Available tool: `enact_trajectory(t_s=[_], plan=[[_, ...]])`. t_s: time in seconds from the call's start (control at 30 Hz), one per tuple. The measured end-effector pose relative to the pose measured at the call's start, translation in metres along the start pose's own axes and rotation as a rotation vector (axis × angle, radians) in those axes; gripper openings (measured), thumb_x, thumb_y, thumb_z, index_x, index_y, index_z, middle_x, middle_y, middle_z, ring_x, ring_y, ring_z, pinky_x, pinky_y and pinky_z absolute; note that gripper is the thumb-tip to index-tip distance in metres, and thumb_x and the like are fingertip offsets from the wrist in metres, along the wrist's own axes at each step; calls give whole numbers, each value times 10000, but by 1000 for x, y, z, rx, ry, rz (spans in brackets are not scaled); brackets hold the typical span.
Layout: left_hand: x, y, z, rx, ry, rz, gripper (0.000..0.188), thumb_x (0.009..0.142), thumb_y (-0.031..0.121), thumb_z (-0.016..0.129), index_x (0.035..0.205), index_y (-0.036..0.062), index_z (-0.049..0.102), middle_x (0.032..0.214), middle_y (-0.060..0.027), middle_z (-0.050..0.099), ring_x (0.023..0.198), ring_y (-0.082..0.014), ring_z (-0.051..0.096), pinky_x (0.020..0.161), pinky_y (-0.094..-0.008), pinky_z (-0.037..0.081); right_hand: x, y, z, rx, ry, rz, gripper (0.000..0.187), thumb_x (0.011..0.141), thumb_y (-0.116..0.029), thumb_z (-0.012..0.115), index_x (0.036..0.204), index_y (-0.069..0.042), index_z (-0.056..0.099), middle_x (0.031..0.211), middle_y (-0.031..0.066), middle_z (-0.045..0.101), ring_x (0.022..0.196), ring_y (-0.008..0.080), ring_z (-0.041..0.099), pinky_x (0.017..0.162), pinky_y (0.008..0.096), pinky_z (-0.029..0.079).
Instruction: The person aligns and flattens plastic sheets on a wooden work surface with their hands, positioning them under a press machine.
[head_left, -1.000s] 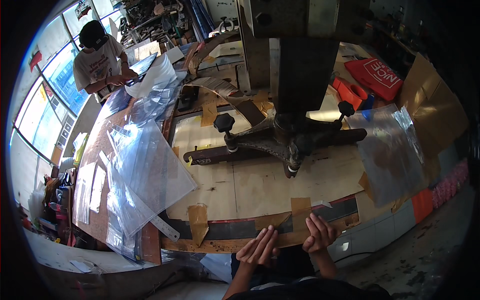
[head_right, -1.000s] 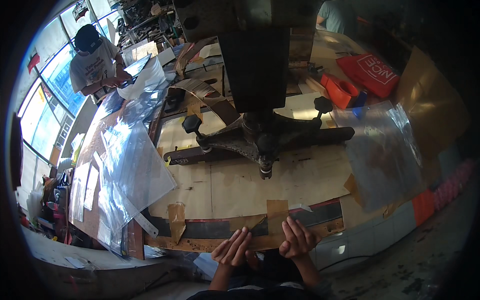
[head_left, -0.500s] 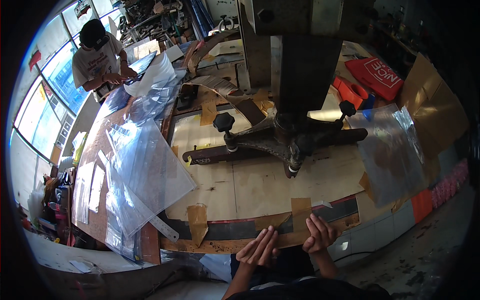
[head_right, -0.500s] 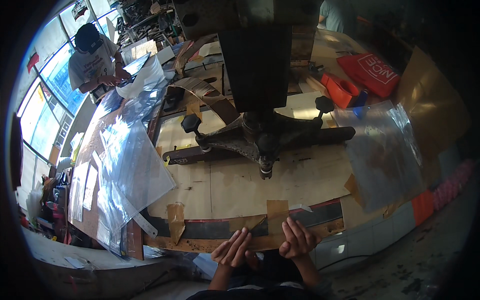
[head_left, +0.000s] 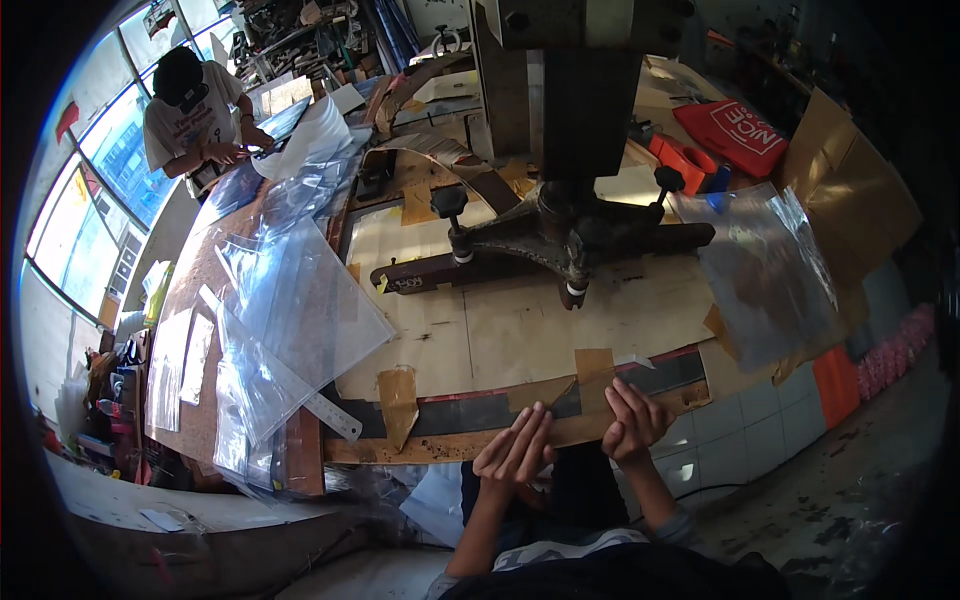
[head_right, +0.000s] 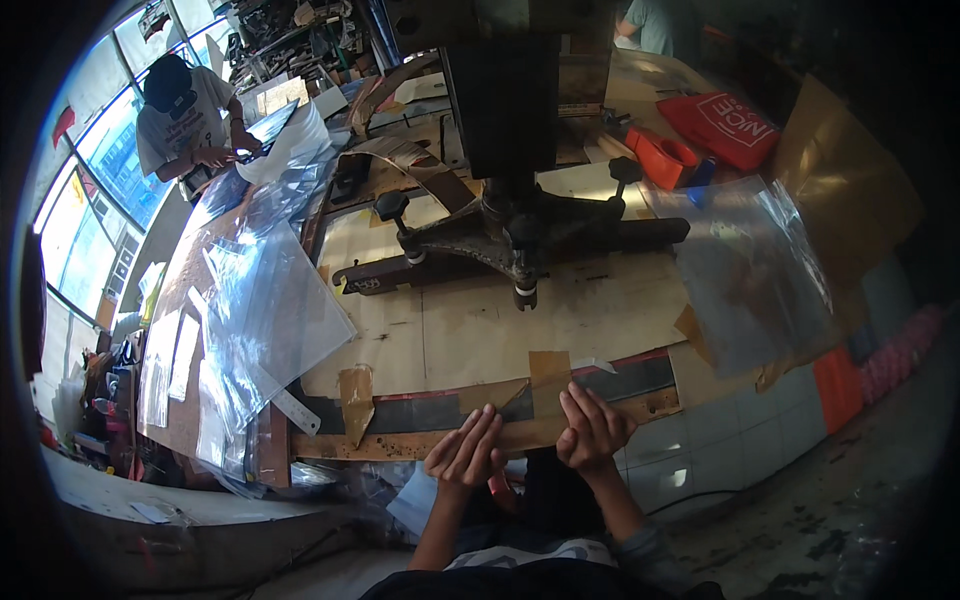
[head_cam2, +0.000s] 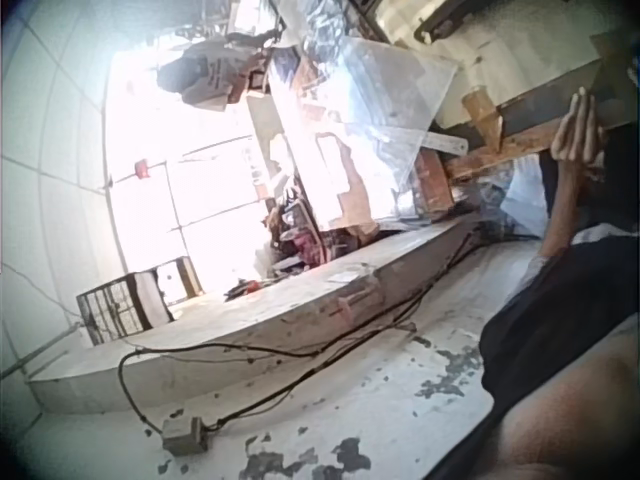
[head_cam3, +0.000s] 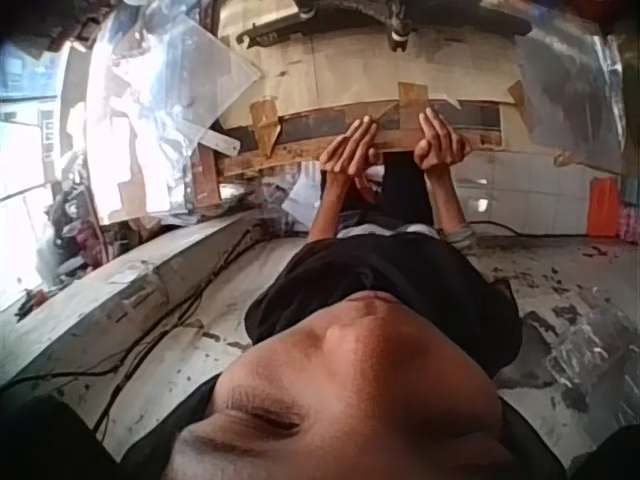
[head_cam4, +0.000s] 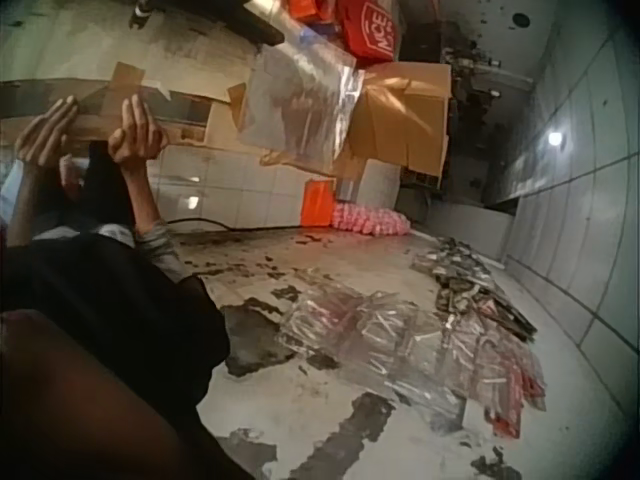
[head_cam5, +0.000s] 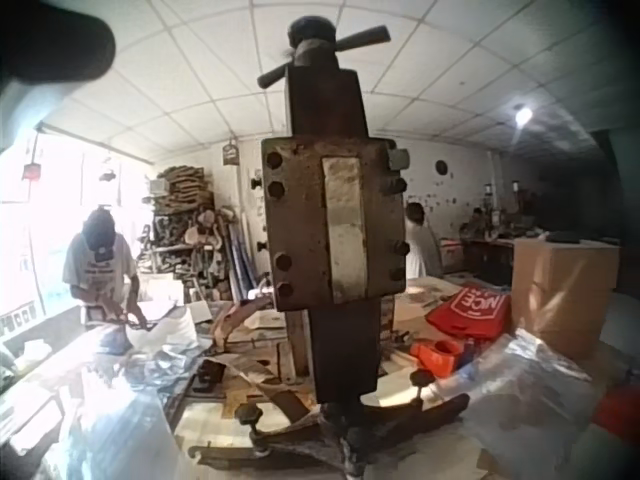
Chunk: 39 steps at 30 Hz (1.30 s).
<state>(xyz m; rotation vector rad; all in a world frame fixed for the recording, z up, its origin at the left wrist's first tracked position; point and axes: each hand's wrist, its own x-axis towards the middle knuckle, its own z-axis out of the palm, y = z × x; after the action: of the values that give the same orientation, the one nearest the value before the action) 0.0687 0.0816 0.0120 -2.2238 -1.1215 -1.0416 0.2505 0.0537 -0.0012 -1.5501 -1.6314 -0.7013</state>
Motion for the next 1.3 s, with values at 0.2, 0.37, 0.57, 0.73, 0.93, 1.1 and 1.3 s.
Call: enact_trajectory(t_s=[0.2, 0.37, 0.57, 0.73, 0.93, 1.1, 1.3], plan=[[4, -5, -20, -280, -275, -63, 381, 848, 266, 581, 1204, 132, 586, 1275, -37, 559, 1160, -121, 541, 990, -297, 374, 5, 2, -15, 97, -139, 17, 424, 934, -384, 373, 1126, -90, 612, 1169, 61, 600, 1008, 214, 561, 863, 400, 346], [-2, -20, -54, -184, -520, 83, 542, 813, 268, 582, 1338, 214, 455, 1413, -40, 409, 1277, -146, 421, 1057, -421, 294, 4, 4, -39, 110, -311, -173, 565, 829, -526, 543, 1255, -155, 523, 1341, 132, 441, 1146, 267, 481, 957, 485, 304], [0, -27, -65, -311, -493, 45, 539, 804, 160, 532, 1337, 199, 458, 1351, -15, 483, 1266, -151, 435, 1078, -428, 271, 8, 7, -50, 36, -355, -295, 419, 823, -309, 634, 1216, -184, 565, 1265, 55, 531, 1133, 199, 524, 996, 475, 322], [23, -26, -75, -303, -419, 26, 519, 781, 120, 549, 1295, 171, 501, 1308, -11, 524, 1229, -155, 476, 1047, -412, 315, 37, 4, -65, 102, -318, -249, 307, 829, -200, 622, 1135, -173, 624, 1115, -16, 639, 1071, 159, 570, 984, 435, 355], [46, -22, -87, -223, -335, 12, 503, 750, 91, 579, 1246, 162, 544, 1273, 3, 555, 1195, -142, 507, 1020, -395, 350, 64, 3, -78, 58, -262, -238, 303, 805, -199, 655, 1106, -173, 642, 1086, -45, 656, 1072, 148, 578, 993, 436, 343], [48, -11, -96, -208, -321, 5, 472, 765, 113, 582, 1235, 155, 555, 1244, 7, 577, 1149, -132, 543, 982, -372, 389, 73, 5, -88, 115, -256, -193, 269, 805, -174, 649, 1074, -166, 660, 1056, -40, 669, 1064, 145, 583, 988, 441, 345], [49, -1, -131, -299, -375, -18, 372, 755, 145, 638, 1127, 148, 636, 1122, -12, 649, 1043, -136, 615, 914, -370, 453, 68, 1, -129, 191, -398, -217, 243, 791, -190, 658, 1030, -150, 673, 1033, -24, 671, 1016, 157, 596, 934, 421, 399]])
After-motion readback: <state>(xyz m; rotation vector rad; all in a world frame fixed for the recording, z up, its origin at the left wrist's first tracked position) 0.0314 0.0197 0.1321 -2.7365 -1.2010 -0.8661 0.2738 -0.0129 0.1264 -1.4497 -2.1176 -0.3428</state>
